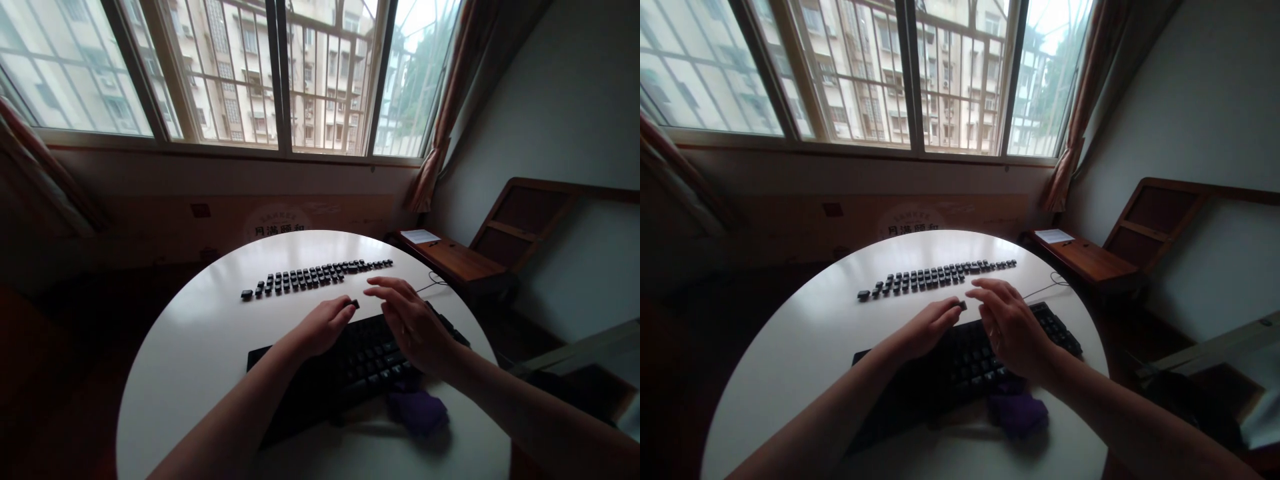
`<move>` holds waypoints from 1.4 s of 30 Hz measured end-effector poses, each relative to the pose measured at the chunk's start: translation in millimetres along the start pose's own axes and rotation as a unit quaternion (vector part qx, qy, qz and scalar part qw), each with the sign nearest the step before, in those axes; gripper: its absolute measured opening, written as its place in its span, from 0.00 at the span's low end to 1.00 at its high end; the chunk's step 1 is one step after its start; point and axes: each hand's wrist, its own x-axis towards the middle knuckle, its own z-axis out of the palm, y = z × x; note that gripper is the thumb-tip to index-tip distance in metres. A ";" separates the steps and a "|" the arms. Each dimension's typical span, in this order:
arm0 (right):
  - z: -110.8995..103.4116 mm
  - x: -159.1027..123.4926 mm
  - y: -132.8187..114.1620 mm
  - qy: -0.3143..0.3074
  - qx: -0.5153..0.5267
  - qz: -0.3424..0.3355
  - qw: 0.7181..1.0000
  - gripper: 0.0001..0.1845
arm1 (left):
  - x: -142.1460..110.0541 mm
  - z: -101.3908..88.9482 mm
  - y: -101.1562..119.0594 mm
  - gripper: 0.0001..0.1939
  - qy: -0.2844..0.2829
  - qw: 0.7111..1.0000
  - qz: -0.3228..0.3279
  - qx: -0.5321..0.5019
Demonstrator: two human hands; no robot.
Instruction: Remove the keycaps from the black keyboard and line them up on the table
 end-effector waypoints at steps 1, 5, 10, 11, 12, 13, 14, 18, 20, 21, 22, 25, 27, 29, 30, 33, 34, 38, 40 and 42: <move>-0.4 0.4 1.3 0.018 0.002 0.000 1.000 0.18 | 0.5 -1.1 -2.7 0.16 0.001 1.000 -0.007 -0.007; 2.5 7.0 13.1 -0.024 -0.002 -0.009 1.000 0.21 | 1.6 -2.2 -10.4 0.18 -0.009 1.000 -0.011 -0.027; 18.2 19.2 29.3 -0.165 -0.054 -0.047 0.984 0.16 | 0.9 1.5 -9.6 0.20 -0.025 0.996 0.039 -0.080; 21.0 21.1 31.5 -0.170 -0.053 -0.044 0.983 0.15 | 0.9 2.0 -9.6 0.20 -0.027 0.996 0.037 -0.081; 23.2 22.9 33.7 -0.171 -0.049 -0.039 0.983 0.14 | 0.9 2.3 -10.1 0.20 -0.027 0.996 0.033 -0.079; 24.9 24.9 36.0 -0.170 -0.043 -0.035 0.984 0.14 | 1.1 2.4 -10.9 0.20 -0.025 0.996 0.029 -0.075; 26.2 27.3 39.1 -0.172 -0.036 -0.031 0.984 0.13 | 1.4 2.3 -11.9 0.20 -0.021 0.997 0.025 -0.068; 31.8 44.5 67.8 -0.185 -0.018 -0.001 0.983 0.10 | 2.1 1.2 -16.1 0.23 -0.008 0.999 -0.030 0.012; 38.9 57.2 94.6 -0.179 -0.030 0.044 0.982 0.10 | 1.6 0.3 -16.8 0.26 -0.023 0.996 -0.056 0.067; 44.0 63.6 109.9 -0.183 -0.039 0.073 0.980 0.10 | 1.1 -0.2 -16.6 0.26 -0.034 0.994 -0.059 0.087; 50.1 69.3 125.5 -0.198 -0.047 0.105 0.973 0.10 | 0.4 -0.7 -16.1 0.27 -0.046 0.992 -0.057 0.101; 70.9 80.4 166.1 -0.222 -0.056 0.164 0.959 0.10 | -1.5 -2.2 -13.0 0.27 -0.067 0.988 -0.050 0.128; 83.4 82.3 183.8 -0.231 -0.056 0.173 0.956 0.10 | -2.3 -2.8 -10.9 0.26 -0.072 0.985 -0.045 0.152; 92.3 81.4 193.9 -0.237 -0.056 0.178 0.953 0.11 | -2.7 -3.0 -9.6 0.25 -0.076 0.980 -0.035 0.179; 95.3 80.4 197.0 -0.239 -0.055 0.179 0.953 0.11 | -2.8 -2.9 -9.5 0.25 -0.078 0.978 -0.029 0.192; 99.9 77.6 201.4 -0.240 -0.056 0.177 0.953 0.12 | -2.8 -2.1 -9.7 0.26 -0.080 0.972 -0.012 0.218; 100.6 77.0 202.0 -0.239 -0.056 0.174 0.954 0.12 | -2.8 -1.8 -9.7 0.26 -0.080 0.971 -0.009 0.226; 101.3 77.9 199.2 -0.226 -0.057 0.161 0.959 0.12 | -2.8 -1.3 -7.7 0.25 -0.085 0.965 -0.008 0.249; 97.7 79.6 193.3 -0.211 -0.060 0.153 0.963 0.13 | -2.9 -1.5 -6.0 0.25 -0.091 0.963 -0.007 0.254; 87.5 80.6 183.4 -0.191 -0.066 0.142 0.969 0.12 | -3.2 -2.1 -4.6 0.25 -0.096 0.962 -0.005 0.255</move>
